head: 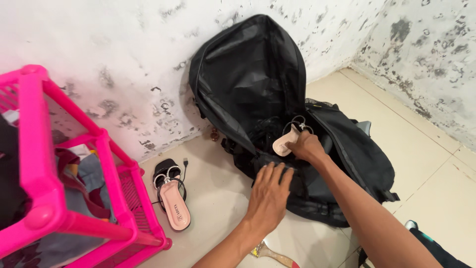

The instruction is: The person cleans a pair of black sandals with a brush, then places them into a black backpack. They proceed to fold and pack several shirts and a pair of shorts into the backpack.

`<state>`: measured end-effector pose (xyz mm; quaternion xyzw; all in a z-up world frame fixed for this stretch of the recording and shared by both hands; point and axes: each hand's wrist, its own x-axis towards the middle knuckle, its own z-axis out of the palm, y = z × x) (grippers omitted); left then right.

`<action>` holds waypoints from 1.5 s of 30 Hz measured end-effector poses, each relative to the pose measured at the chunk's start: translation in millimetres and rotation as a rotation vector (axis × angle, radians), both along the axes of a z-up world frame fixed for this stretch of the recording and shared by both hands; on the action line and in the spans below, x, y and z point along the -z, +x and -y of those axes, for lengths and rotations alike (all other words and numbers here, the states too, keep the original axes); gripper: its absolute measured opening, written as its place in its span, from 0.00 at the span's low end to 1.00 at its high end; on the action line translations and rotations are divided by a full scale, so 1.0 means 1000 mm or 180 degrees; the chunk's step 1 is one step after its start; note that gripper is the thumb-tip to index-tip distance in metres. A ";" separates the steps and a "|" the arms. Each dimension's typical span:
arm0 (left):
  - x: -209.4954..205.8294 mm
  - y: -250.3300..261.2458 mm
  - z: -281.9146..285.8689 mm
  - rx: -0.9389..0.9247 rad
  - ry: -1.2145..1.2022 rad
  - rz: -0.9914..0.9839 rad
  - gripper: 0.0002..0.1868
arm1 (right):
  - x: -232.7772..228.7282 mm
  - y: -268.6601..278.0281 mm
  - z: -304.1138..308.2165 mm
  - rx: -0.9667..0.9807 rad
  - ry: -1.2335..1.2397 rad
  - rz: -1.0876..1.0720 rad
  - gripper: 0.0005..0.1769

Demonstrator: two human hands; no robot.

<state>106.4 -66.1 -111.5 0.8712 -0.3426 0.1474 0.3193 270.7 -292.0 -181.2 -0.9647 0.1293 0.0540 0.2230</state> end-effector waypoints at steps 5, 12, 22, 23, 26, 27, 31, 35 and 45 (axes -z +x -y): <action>0.002 -0.016 -0.021 -0.0149 -0.0128 -0.0170 0.25 | 0.008 -0.003 -0.012 -0.1205 -0.0168 0.0423 0.44; 0.037 -0.019 -0.086 -0.1126 -0.0193 -0.0825 0.25 | -0.022 -0.008 -0.046 -0.1049 -0.0560 -0.0956 0.44; 0.112 -0.007 -0.140 -0.3084 0.0667 -0.1461 0.53 | -0.090 -0.087 -0.094 -0.0938 -0.1079 0.1825 0.30; 0.116 -0.006 -0.141 -0.3169 0.0601 -0.1455 0.54 | -0.091 -0.101 -0.098 -0.1004 -0.0699 0.2113 0.22; 0.121 -0.001 -0.148 -0.3363 0.0544 -0.1291 0.56 | -0.071 -0.148 -0.111 -0.1024 -0.0029 0.2332 0.07; 0.121 0.001 -0.150 -0.3397 0.0542 -0.1211 0.57 | -0.057 -0.162 -0.116 -0.0934 -0.0147 0.2004 0.07; 0.123 0.006 -0.154 -0.3613 0.0574 -0.1530 0.55 | 0.013 -0.236 -0.120 -0.1759 -0.0455 0.1050 0.43; 0.132 0.005 -0.155 -0.3785 0.0779 -0.1101 0.58 | 0.070 -0.258 -0.096 -0.1598 -0.0997 -0.1542 0.51; 0.142 0.018 -0.166 -0.4013 -0.0981 -0.2944 0.60 | 0.101 -0.272 -0.080 -0.1116 -0.0238 -0.0970 0.19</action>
